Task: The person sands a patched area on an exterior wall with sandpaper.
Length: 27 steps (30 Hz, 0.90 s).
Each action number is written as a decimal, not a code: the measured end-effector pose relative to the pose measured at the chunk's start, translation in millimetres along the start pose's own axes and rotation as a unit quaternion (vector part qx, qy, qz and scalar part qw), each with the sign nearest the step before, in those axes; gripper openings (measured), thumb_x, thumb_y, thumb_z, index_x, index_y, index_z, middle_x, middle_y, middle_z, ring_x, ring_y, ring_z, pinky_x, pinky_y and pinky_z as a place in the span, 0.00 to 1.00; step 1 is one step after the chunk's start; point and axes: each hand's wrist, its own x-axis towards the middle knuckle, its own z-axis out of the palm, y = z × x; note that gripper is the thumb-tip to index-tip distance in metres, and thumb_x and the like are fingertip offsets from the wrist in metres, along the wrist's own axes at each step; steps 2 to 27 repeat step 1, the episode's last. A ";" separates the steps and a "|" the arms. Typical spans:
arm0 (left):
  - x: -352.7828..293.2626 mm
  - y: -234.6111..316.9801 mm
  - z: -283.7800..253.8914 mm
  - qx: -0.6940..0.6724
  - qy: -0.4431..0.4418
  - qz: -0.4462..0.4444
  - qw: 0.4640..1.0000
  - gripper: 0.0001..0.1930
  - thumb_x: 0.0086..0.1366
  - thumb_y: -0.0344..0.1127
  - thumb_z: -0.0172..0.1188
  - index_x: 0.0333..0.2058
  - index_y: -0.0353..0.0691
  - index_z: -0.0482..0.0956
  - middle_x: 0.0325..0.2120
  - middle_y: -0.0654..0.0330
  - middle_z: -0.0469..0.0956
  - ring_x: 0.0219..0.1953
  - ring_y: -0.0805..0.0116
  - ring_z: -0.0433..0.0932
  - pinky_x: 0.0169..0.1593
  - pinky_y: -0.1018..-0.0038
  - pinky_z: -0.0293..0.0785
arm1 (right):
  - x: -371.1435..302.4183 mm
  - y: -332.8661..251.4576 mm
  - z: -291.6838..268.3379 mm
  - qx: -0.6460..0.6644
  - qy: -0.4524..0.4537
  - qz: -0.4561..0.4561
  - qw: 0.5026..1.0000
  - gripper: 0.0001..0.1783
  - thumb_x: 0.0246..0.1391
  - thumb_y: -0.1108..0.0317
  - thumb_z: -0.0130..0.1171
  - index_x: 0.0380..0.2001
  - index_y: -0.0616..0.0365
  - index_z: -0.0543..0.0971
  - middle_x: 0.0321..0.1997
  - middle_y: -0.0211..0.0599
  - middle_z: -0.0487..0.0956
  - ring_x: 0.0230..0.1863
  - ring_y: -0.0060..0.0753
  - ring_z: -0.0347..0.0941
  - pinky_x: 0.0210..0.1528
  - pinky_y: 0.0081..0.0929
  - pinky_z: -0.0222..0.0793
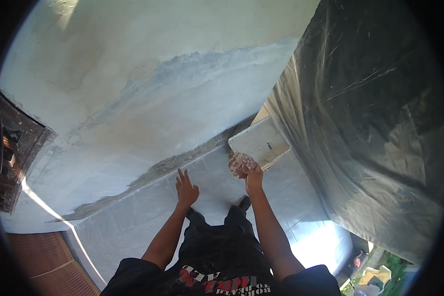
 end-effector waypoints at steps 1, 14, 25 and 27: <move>0.6 22.0 16.9 0.009 -0.032 0.000 0.999 0.45 0.60 0.33 0.57 0.73 0.35 0.45 0.74 0.39 0.34 0.72 0.26 0.43 0.71 0.39 0.46 | 7.5 0.5 -26.7 0.022 0.018 -0.017 0.999 0.23 0.59 0.82 0.56 0.58 0.66 0.71 0.53 0.47 0.80 0.49 0.47 0.81 0.48 0.41 0.83; 0.6 22.0 16.9 0.009 -0.032 0.000 0.999 0.45 0.60 0.33 0.57 0.73 0.35 0.45 0.74 0.39 0.34 0.72 0.26 0.43 0.71 0.39 0.46 | 7.5 0.5 -26.7 0.022 0.018 -0.017 0.999 0.23 0.59 0.82 0.56 0.58 0.66 0.71 0.53 0.47 0.80 0.49 0.47 0.81 0.48 0.41 0.83; 0.6 22.0 16.9 0.009 -0.032 0.000 0.999 0.45 0.60 0.33 0.57 0.73 0.35 0.45 0.74 0.39 0.34 0.72 0.26 0.43 0.71 0.39 0.46 | 7.5 0.5 -26.7 0.022 0.018 -0.017 0.999 0.23 0.59 0.82 0.56 0.58 0.66 0.71 0.53 0.47 0.80 0.49 0.47 0.81 0.48 0.41 0.83; 0.6 22.0 16.9 0.009 -0.032 0.000 0.999 0.45 0.60 0.33 0.57 0.73 0.35 0.45 0.74 0.39 0.34 0.72 0.26 0.43 0.71 0.39 0.46 | 7.5 0.5 -26.7 0.022 0.018 -0.017 0.999 0.23 0.59 0.82 0.56 0.58 0.66 0.71 0.53 0.47 0.80 0.49 0.47 0.81 0.48 0.41 0.83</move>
